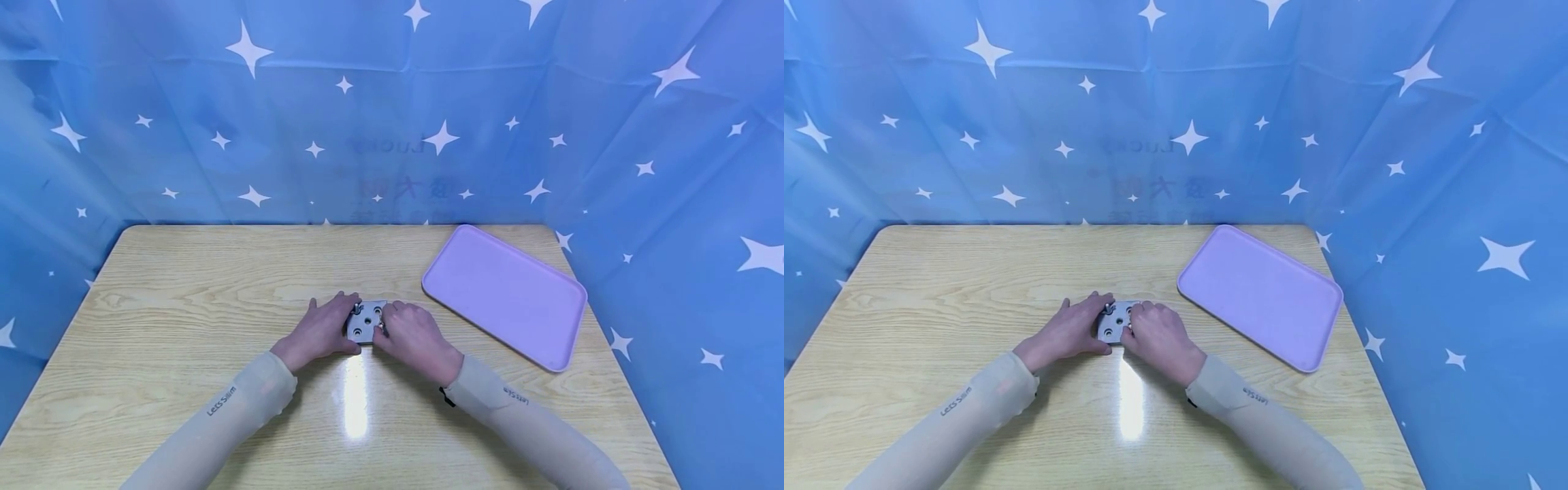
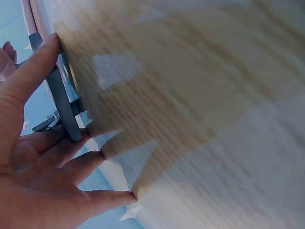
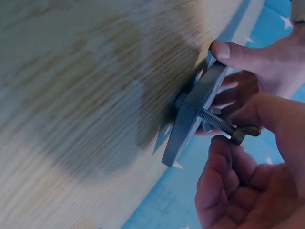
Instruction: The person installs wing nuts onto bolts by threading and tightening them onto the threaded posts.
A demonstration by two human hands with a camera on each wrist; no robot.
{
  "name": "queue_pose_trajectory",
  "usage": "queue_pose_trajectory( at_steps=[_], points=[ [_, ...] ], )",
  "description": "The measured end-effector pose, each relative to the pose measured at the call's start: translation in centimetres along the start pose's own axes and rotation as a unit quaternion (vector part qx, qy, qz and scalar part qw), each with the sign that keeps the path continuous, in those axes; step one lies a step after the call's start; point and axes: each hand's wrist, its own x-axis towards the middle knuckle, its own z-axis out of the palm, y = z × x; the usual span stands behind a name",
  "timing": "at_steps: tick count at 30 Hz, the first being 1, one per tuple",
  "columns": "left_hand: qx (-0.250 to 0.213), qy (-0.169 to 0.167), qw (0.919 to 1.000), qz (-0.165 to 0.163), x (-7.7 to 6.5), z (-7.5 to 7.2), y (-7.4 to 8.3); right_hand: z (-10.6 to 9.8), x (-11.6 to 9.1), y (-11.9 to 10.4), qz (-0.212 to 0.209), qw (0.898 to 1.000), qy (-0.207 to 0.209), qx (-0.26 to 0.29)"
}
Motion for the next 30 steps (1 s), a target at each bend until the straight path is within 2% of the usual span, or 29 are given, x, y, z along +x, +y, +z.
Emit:
queue_pose_trajectory(
  at_steps=[3,7,9,11,13,16,19,23,26,30],
  points=[
    [0.002,0.0,1.0,0.001,0.0,0.0,0.0,0.1,-0.1,-0.1,0.008,1.0,-0.009,-0.009],
    [0.002,-0.002,1.0,0.004,0.0,0.1,-0.1,-0.9,-0.3,0.5,0.019,0.996,-0.08,0.023],
    [0.001,-0.004,1.0,0.005,0.0,0.1,-0.1,-1.8,-0.4,1.3,0.002,0.993,-0.11,0.046],
    [0.0,-0.004,1.0,0.006,0.0,0.0,-0.2,-2.6,-0.3,2.1,-0.049,0.989,-0.119,0.074],
    [0.001,-0.005,1.0,0.004,0.0,0.0,-0.3,-3.1,-0.1,2.9,-0.122,0.983,-0.115,0.077],
    [0.003,-0.007,1.0,0.0,0.0,-0.1,-0.3,-3.3,0.3,3.7,-0.222,0.969,-0.103,0.044],
    [0.0,-0.011,0.9999,-0.004,0.1,-0.1,-0.2,-3.0,0.8,3.9,-0.265,0.959,-0.1,-0.002],
    [-0.004,-0.009,0.9999,-0.003,0.1,0.0,-0.2,-2.5,1.1,3.8,-0.265,0.96,-0.082,-0.028],
    [-0.006,-0.007,0.9999,-0.004,0.1,0.1,-0.2,-1.8,1.2,3.4,-0.244,0.968,-0.056,-0.024],
    [0.0,-0.003,1.0,-0.002,0.1,0.2,-0.2,-0.9,1.1,2.6,-0.196,0.98,-0.014,-0.019]
  ],
)
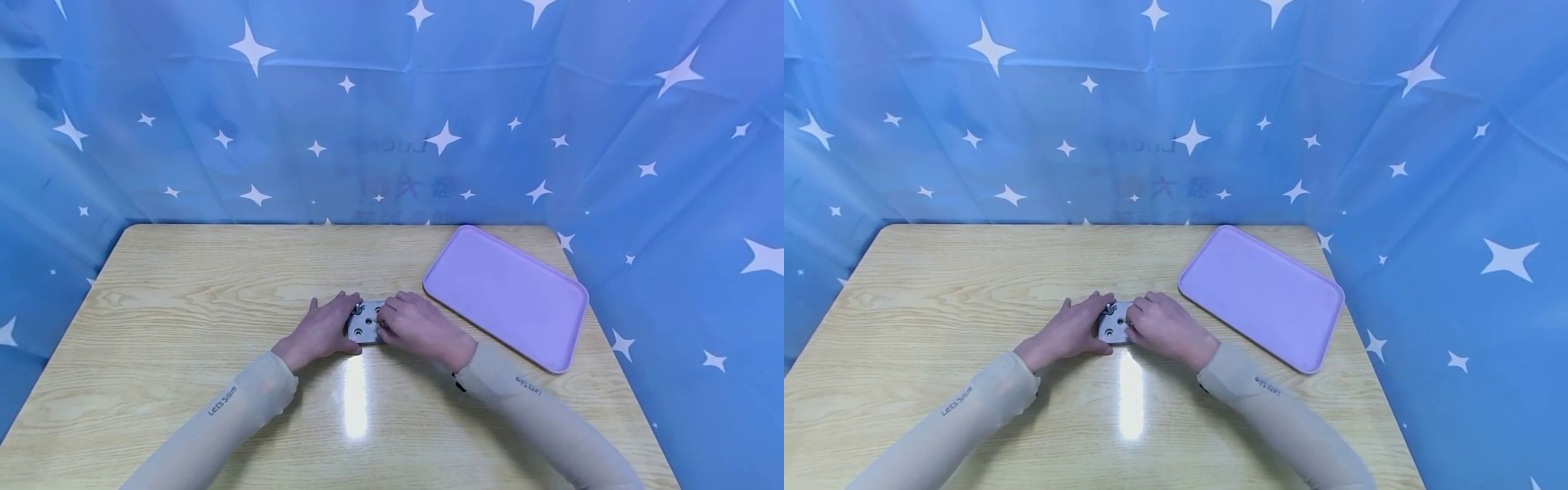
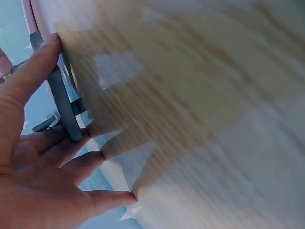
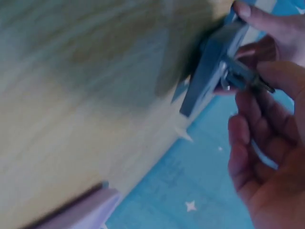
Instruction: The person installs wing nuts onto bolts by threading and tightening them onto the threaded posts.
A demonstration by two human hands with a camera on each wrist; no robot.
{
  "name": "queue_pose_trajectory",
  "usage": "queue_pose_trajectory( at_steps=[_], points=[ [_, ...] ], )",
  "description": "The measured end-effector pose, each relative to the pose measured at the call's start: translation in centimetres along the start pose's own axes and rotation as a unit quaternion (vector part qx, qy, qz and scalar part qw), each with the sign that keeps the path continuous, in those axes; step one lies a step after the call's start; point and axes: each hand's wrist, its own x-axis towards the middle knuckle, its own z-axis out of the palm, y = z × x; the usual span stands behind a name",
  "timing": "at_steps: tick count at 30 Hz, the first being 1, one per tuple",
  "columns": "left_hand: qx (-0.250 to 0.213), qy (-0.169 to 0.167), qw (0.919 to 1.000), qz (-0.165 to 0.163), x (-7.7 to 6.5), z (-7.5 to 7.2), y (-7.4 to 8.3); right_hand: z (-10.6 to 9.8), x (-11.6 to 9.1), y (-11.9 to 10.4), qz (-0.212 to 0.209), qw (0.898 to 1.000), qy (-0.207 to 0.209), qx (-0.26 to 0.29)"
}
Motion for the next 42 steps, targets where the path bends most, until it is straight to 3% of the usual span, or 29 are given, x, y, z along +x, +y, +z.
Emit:
queue_pose_trajectory(
  at_steps=[6,11,20,27,30,34,37,42],
  points=[
    [-0.002,0.003,1.0,0.004,-0.1,0.0,0.1,1.0,-0.1,-1.4,0.093,0.995,0.035,-0.007],
    [-0.018,-0.004,0.9998,0.002,-0.1,0.1,-0.1,1.4,-0.3,-2.0,0.137,0.99,0.033,-0.002],
    [-0.04,-0.003,0.9992,-0.001,0.0,-0.1,-0.1,1.5,-0.8,-2.3,0.154,0.987,0.038,0.029],
    [-0.036,0.001,0.9993,-0.004,0.1,-0.2,0.1,1.0,-1.0,-2.1,0.154,0.988,0.023,0.015],
    [-0.037,0.003,0.9993,-0.002,0.1,-0.1,0.1,-0.3,-1.2,-1.2,0.126,0.991,-0.016,0.037],
    [-0.039,0.003,0.9992,-0.006,0.0,-0.1,0.1,-2.5,-1.3,0.4,0.026,0.995,-0.065,0.068],
    [-0.04,0.0,0.9991,-0.013,0.0,-0.1,0.1,-3.0,-1.2,1.0,-0.046,0.994,-0.084,0.046],
    [-0.041,-0.001,0.999,-0.018,-0.1,0.1,0.3,-2.6,-0.9,1.2,-0.079,0.992,-0.098,0.008]
  ],
)
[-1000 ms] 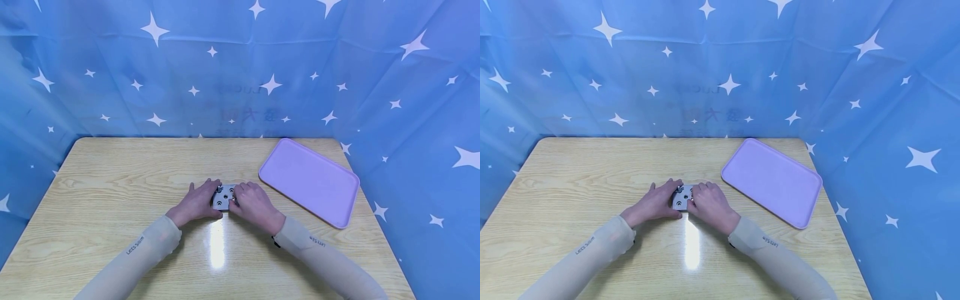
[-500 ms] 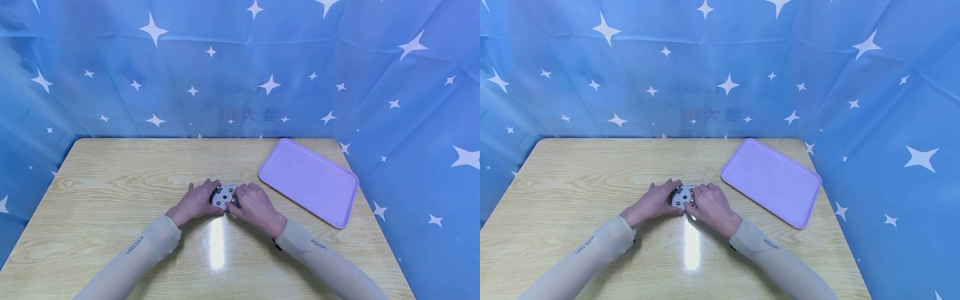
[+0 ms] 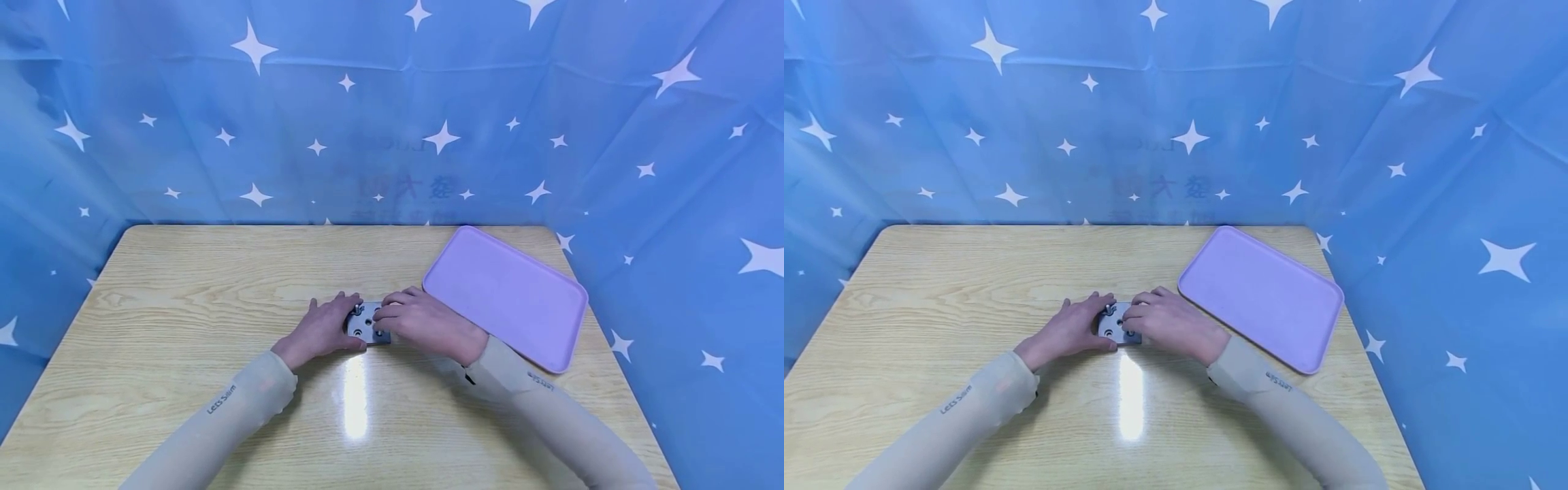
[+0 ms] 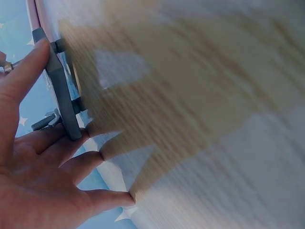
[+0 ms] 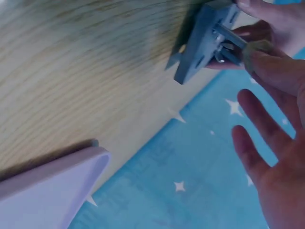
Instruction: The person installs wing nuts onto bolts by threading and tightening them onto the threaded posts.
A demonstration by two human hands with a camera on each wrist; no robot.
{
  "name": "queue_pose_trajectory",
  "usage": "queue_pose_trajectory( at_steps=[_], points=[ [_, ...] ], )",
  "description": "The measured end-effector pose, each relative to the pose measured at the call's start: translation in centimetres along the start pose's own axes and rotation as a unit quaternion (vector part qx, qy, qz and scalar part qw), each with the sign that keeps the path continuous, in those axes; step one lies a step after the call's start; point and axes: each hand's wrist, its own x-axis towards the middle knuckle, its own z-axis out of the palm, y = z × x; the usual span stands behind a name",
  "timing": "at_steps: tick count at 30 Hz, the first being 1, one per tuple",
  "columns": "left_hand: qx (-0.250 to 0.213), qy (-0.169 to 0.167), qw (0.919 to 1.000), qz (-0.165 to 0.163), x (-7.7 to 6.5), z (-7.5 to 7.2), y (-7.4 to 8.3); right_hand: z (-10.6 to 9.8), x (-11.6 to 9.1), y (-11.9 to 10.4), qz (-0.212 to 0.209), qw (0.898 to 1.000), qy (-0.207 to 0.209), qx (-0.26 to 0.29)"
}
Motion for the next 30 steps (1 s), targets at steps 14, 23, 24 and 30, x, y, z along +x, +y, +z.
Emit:
queue_pose_trajectory(
  at_steps=[14,23,24,30],
  points=[
    [0.014,0.016,0.9997,0.01,-0.1,0.4,0.1,3.4,1.3,-2.5,0.171,0.975,0.139,-0.015],
    [0.013,0.013,0.9997,0.016,-0.2,0.3,0.2,1.6,0.4,-2.7,0.198,0.978,0.067,0.012],
    [0.012,0.013,0.9997,0.016,-0.2,0.3,0.2,1.2,0.1,-2.4,0.177,0.983,0.055,0.019],
    [0.013,0.012,0.9998,0.011,-0.2,0.3,0.3,0.2,-0.6,-0.8,0.023,1.0,0.01,-0.016]
  ],
)
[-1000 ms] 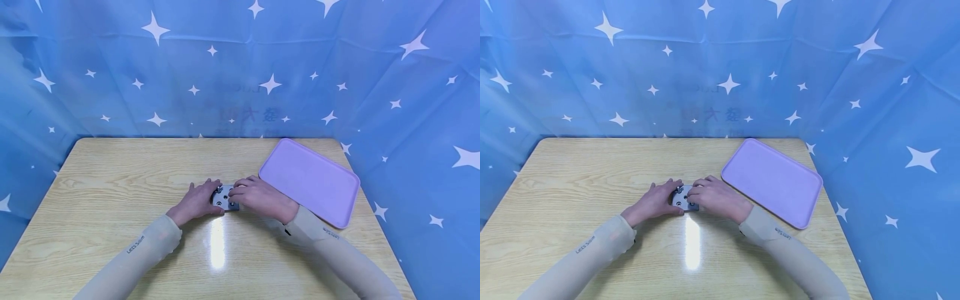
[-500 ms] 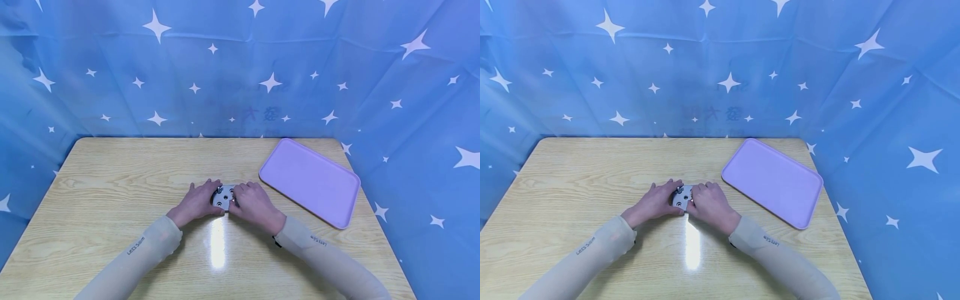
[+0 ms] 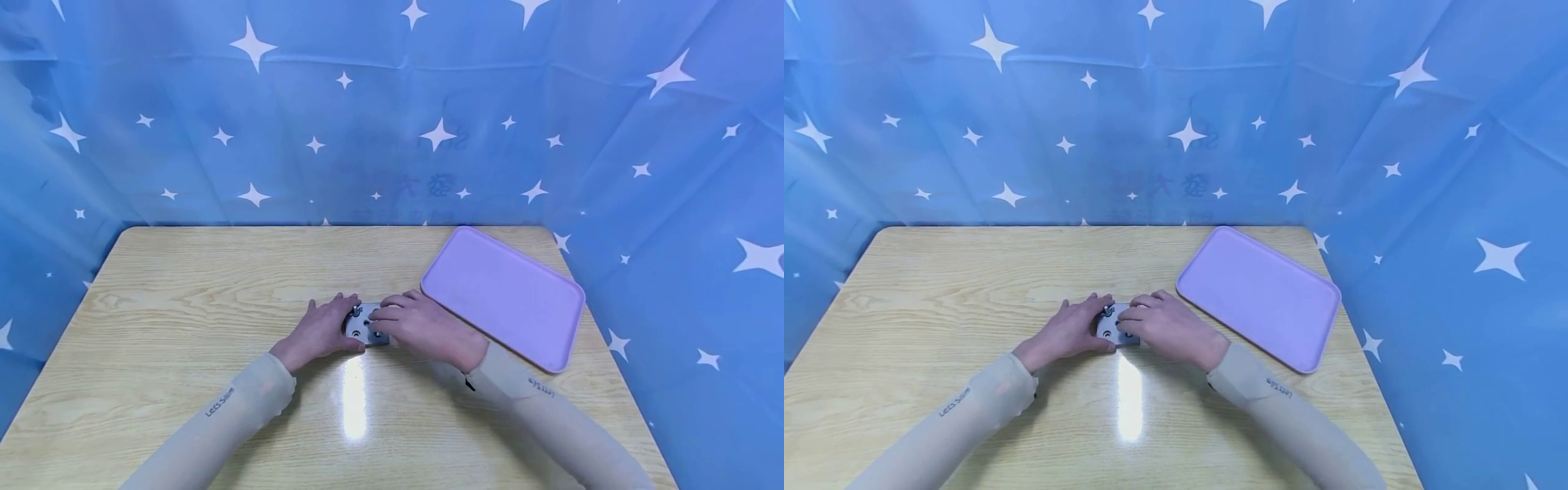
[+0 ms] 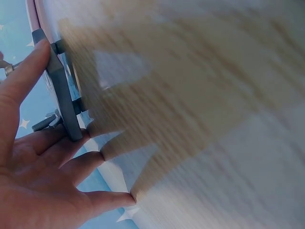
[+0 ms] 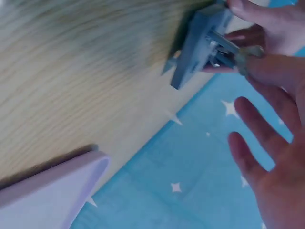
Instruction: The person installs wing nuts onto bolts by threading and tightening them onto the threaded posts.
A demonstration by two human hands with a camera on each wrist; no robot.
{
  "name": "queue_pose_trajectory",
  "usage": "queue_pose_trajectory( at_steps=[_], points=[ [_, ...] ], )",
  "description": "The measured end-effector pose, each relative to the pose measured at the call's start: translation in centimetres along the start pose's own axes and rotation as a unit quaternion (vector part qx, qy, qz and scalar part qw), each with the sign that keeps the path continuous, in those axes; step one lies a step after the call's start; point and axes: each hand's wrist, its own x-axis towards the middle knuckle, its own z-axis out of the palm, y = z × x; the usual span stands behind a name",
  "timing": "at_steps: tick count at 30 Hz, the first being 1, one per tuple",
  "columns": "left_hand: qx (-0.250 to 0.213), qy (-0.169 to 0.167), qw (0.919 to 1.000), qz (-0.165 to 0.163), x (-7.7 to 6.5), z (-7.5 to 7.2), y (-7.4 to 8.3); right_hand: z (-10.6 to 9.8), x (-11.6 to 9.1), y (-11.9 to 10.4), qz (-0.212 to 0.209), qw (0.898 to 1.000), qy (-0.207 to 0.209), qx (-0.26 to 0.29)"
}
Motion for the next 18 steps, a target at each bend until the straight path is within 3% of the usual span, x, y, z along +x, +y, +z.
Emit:
queue_pose_trajectory(
  at_steps=[3,8,12,18],
  points=[
    [-0.004,-0.002,1.0,-0.004,0.0,0.0,0.0,0.3,0.2,0.2,-0.018,1.0,0.005,-0.019],
    [-0.006,-0.001,1.0,-0.004,-0.1,0.1,0.0,1.1,0.7,-0.2,0.005,0.999,0.032,-0.017],
    [0.0,0.005,1.0,0.0,-0.1,0.1,-0.1,2.0,1.3,-1.0,0.062,0.995,0.068,0.031],
    [-0.003,0.014,0.9999,0.002,-0.1,0.1,-0.1,2.8,1.5,-2.9,0.184,0.971,0.118,0.1]
  ],
)
